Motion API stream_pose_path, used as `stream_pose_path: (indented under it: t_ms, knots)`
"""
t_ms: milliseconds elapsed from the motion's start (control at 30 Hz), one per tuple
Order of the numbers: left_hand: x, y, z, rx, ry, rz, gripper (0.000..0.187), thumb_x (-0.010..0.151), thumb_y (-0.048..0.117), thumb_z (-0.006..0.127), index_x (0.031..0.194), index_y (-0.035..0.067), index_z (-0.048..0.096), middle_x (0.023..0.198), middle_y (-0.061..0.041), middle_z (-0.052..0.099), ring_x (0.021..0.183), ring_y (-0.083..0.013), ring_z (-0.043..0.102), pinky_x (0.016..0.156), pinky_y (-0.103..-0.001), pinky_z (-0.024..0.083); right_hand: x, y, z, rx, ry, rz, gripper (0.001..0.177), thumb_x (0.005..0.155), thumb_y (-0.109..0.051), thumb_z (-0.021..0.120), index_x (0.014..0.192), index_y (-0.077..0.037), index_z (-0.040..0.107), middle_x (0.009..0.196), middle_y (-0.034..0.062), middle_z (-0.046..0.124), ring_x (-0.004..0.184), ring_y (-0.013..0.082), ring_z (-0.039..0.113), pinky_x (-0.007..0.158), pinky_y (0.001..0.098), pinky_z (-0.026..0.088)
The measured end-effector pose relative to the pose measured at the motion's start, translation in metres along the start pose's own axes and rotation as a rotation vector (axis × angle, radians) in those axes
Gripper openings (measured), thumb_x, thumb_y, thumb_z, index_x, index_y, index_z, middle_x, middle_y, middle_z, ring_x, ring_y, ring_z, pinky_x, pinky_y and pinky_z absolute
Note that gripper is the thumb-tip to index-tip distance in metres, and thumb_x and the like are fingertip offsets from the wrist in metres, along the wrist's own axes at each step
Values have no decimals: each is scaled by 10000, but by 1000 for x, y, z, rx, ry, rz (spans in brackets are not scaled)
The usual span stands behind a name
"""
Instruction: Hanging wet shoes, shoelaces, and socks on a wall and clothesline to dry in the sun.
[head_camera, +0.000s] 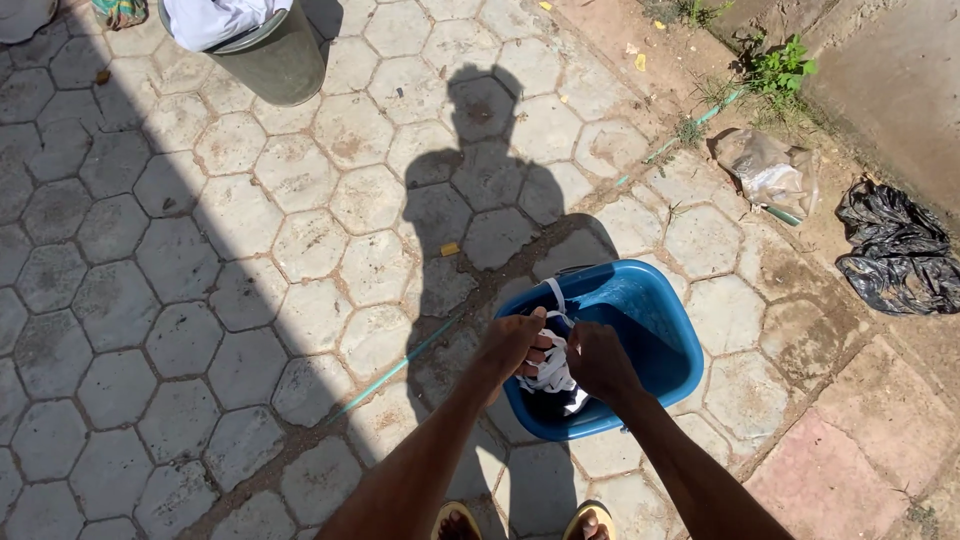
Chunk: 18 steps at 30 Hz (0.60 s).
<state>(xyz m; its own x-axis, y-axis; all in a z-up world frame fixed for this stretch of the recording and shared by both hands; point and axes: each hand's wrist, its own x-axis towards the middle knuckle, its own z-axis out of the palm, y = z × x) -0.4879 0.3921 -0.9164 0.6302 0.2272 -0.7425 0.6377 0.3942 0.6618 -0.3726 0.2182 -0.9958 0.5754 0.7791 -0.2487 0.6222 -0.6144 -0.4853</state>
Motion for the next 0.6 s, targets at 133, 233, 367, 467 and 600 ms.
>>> stream_pose_path:
  t_ms: [133, 233, 367, 467, 600]
  knots:
    - [2, 16, 15, 63, 41, 49, 572, 969, 552, 582, 1214, 42, 665, 999, -70, 753, 795, -136, 730, 675, -306, 624, -12, 2, -58, 360, -22, 150, 203, 947, -211, 677, 996, -40, 578, 873, 119, 698, 803, 258, 699, 735, 379, 549]
    - [13, 22, 26, 220, 90, 105, 466, 931, 388, 666, 1239, 40, 696, 985, -129, 766, 823, -166, 746, 671, -353, 618, -16, 31, -83, 694, 62, 107, 191, 963, -201, 664, 1017, -53, 557, 863, 91, 682, 829, 198, 688, 761, 345, 556]
    - [13, 28, 44, 392, 31, 379, 421, 945, 270, 667, 1274, 8, 682, 1027, -135, 764, 917, -224, 739, 774, -351, 594, -41, 24, -155, 1043, 150, 125, 154, 1032, -205, 596, 1085, -71, 544, 808, 91, 692, 760, 158, 688, 764, 316, 560]
    - [-7, 77, 68, 483, -56, 514, 432, 925, 265, 677, 1270, 4, 691, 1073, -127, 769, 973, -190, 750, 815, -331, 594, -46, 21, -205, 1134, 191, 126, 154, 1028, -187, 609, 1105, -63, 556, 804, 80, 637, 672, 151, 644, 669, 318, 559]
    - [-27, 138, 100, 298, -357, 609, 571, 917, 361, 758, 1313, -17, 597, 1117, -149, 781, 1014, -189, 741, 881, -330, 598, -63, -13, -276, 1091, 187, 65, 185, 1007, -181, 621, 1126, -53, 561, 824, 50, 641, 601, 122, 594, 543, 298, 511]
